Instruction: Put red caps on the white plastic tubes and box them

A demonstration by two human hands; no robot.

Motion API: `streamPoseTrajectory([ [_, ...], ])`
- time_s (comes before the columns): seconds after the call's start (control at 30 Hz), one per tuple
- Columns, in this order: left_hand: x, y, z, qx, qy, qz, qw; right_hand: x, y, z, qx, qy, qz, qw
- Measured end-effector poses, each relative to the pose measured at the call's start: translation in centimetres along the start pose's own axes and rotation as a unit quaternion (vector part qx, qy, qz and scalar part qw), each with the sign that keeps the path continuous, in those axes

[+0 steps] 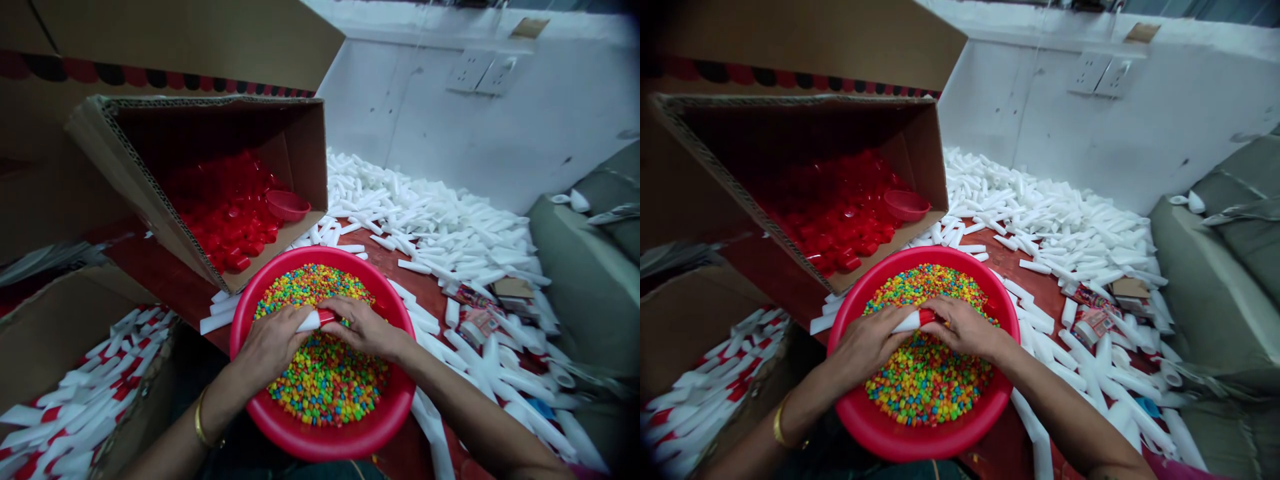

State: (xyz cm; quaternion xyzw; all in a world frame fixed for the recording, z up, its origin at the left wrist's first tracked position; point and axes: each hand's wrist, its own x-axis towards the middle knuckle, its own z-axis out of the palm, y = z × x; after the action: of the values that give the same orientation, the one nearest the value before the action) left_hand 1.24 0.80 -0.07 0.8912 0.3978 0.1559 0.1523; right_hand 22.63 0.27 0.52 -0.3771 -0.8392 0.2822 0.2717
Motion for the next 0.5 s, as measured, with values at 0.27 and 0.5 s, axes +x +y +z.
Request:
streamPoseTrajectory([
  [0.27, -0.1, 0.0, 0.2, 0.000, 0.052, 0.021, 0.998, 0.6, -1.6, 0.1, 0.005, 0.005, 0.206, 0.978],
  [0.5, -0.3, -0.3, 0.1, 0.023, 0.070, 0.054, 0.996, 0.2, -2.7, -1.0, -0.098, 0.000, 0.091, 0.991],
])
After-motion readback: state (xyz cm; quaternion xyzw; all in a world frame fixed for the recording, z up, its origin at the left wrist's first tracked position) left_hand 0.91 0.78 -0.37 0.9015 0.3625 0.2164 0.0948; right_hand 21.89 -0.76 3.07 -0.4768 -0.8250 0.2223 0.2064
